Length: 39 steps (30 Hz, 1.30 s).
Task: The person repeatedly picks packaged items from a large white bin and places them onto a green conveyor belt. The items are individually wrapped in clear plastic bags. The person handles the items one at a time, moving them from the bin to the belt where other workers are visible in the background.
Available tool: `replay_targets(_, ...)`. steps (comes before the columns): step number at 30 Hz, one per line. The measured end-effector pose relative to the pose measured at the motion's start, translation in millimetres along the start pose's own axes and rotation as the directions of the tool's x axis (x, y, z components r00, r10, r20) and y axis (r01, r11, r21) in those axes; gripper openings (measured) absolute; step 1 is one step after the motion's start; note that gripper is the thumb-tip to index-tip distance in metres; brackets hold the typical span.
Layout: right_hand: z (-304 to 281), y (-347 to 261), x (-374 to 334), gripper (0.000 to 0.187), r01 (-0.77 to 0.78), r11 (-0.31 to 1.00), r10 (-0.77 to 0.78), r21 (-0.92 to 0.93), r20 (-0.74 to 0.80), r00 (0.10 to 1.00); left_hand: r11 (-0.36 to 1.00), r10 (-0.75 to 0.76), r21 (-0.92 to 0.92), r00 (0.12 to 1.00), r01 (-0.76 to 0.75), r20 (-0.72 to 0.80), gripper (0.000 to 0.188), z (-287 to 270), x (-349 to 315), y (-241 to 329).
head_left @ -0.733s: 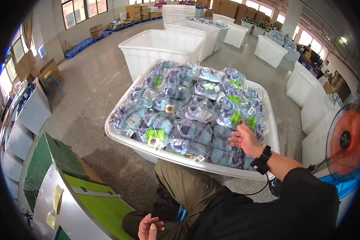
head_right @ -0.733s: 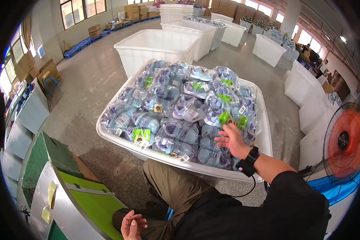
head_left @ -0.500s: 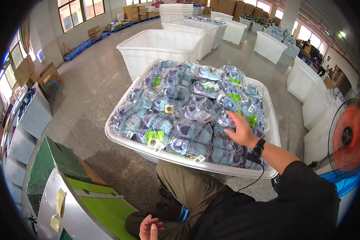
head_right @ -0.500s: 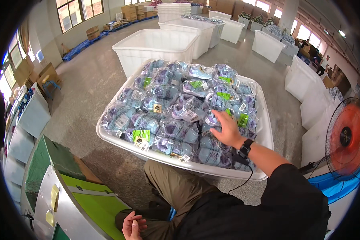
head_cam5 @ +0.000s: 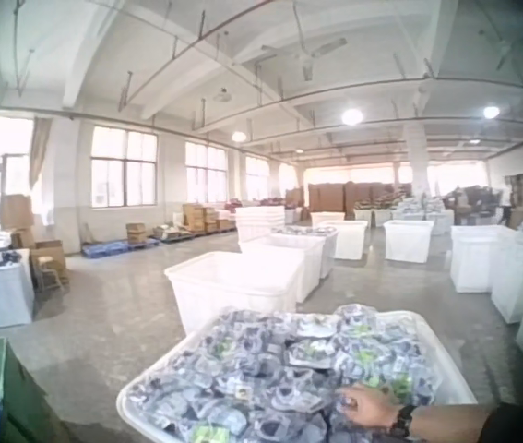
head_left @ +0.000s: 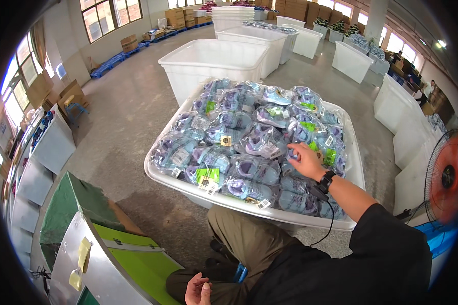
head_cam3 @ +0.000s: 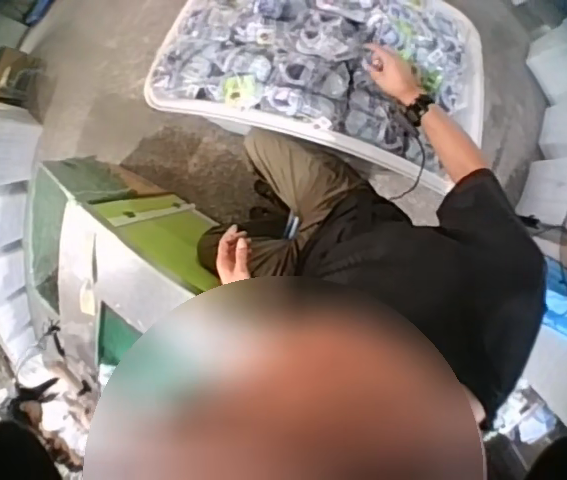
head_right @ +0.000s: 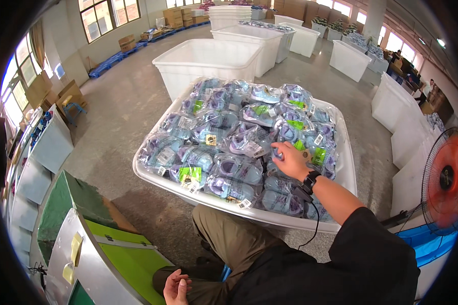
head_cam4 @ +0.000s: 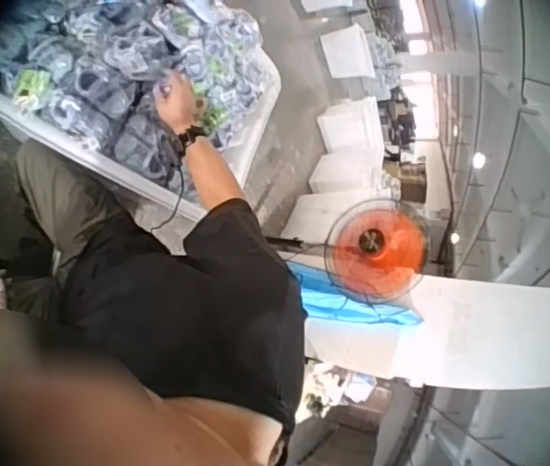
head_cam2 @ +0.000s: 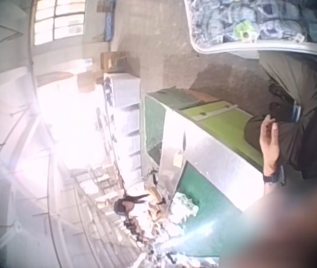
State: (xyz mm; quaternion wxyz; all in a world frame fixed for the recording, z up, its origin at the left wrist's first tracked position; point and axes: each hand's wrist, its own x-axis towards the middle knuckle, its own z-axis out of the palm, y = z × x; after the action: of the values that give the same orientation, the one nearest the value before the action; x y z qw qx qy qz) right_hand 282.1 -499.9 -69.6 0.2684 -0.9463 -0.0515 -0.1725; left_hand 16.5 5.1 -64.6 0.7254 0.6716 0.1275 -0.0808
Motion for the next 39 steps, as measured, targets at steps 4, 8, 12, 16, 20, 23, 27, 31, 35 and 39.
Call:
replay_targets(4, 5, -45, -15, 0.042, 0.077, 0.982, -0.076, 0.173, -0.015, 0.997, 1.000, -0.004, -0.007, 1.000, 0.004, 0.000, 0.040, 2, 0, 2)
replay_targets(8, 22, -100, -45, 0.032, 0.343, 0.915, -0.365, 0.212, 0.071, 0.928, 1.000, -0.008, -0.008, 1.000, 0.008, 0.007, 0.041, 4, 2, 5)
replay_targets(12, 52, -131, -64, 0.021, 0.556, 0.729, -0.668, 0.400, 0.237, 0.705, 1.000, -0.009, -0.017, 1.000, 0.009, -0.007, 0.041, 3, 2, 2)
replay_targets(16, 77, -132, -74, 0.013, 0.583, 0.692, -0.713, 0.425, 0.273, 0.646, 1.000, -0.013, -0.025, 0.999, 0.012, -0.051, 0.043, -3, 4, -3)
replay_targets(20, 84, -126, -75, 0.009, 0.620, 0.684, -0.727, 0.385, 0.292, 0.621, 0.984, -0.171, 0.032, 0.983, 0.173, -0.063, 0.055, -8, 11, -6)
replay_targets(23, 86, -132, -73, 0.010, 0.678, 0.645, -0.764, 0.353, 0.281, 0.581, 0.999, -0.033, -0.029, 0.998, 0.032, -0.052, 0.043, -3, 11, -13)
replay_targets(27, 86, -144, -74, 0.010, 0.606, 0.701, -0.709, 0.375, 0.273, 0.651, 0.997, -0.042, 0.057, 0.999, 0.042, -0.016, 0.043, -3, 11, -20)
replay_targets(31, 92, -149, -80, 0.014, 0.599, 0.711, -0.689, 0.369, 0.194, 0.698, 0.994, -0.081, 0.065, 0.996, 0.083, -0.041, 0.042, -3, 12, -17)
replay_targets(35, 93, -146, -82, 0.014, 0.589, 0.718, -0.685, 0.369, 0.230, 0.691, 0.992, -0.072, 0.103, 0.996, 0.076, -0.044, 0.044, 0, 11, -11)
replay_targets(39, 95, -140, -83, 0.015, 0.602, 0.713, -0.693, 0.360, 0.232, 0.682, 0.992, -0.062, 0.111, 0.997, 0.066, -0.038, 0.045, 2, 13, -11)
